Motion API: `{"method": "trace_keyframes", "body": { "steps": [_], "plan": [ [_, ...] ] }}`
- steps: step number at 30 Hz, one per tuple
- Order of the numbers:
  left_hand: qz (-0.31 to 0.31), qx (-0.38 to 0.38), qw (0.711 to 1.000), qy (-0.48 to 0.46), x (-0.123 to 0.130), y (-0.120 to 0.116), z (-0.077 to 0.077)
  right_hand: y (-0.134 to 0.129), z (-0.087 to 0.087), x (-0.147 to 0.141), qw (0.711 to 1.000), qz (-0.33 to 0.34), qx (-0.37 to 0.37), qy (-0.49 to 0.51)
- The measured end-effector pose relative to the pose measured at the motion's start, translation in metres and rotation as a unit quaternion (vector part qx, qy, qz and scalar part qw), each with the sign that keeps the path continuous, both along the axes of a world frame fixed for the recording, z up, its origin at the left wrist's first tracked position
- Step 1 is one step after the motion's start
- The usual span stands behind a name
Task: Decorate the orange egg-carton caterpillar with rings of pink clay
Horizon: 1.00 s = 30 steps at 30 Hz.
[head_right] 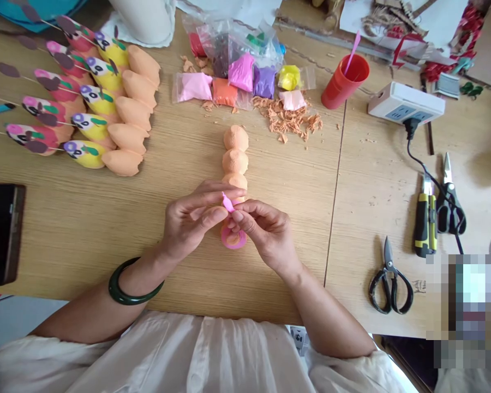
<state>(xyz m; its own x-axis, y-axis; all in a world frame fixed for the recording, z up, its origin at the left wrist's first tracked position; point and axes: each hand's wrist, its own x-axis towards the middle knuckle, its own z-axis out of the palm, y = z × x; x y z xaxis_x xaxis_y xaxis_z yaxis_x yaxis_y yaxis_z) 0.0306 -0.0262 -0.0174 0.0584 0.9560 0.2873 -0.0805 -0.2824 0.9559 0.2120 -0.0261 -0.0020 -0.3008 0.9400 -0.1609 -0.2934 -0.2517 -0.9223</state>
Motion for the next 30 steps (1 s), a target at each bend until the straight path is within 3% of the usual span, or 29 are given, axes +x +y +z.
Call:
{"method": "trace_keyframes", "body": {
  "steps": [9, 15, 22, 25, 30],
  "plan": [
    [0.033, 0.011, 0.999, -0.024, 0.003, -0.0016, 0.0003, -0.0003, 0.0021, -0.0021, 0.998, 0.028, -0.053, 0.012],
    [-0.016, -0.063, 0.998, -0.017, 0.0027, -0.0002, 0.0032, -0.0022, -0.0013, -0.0018, 0.999, 0.001, -0.052, 0.001],
    [0.006, -0.005, 1.0, -0.012, 0.0034, -0.0005, 0.001, -0.002, -0.003, 0.0014, 0.995, 0.074, -0.066, 0.015],
    [0.011, -0.048, 0.998, -0.027, 0.0032, -0.0022, 0.0019, -0.0018, -0.0027, 0.0015, 0.995, 0.08, -0.065, 0.017],
    [-0.044, -0.132, 0.987, -0.074, 0.002, -0.0015, 0.0071, 0.0, -0.0025, 0.0019, 0.997, 0.043, -0.062, 0.032]
  ]
}}
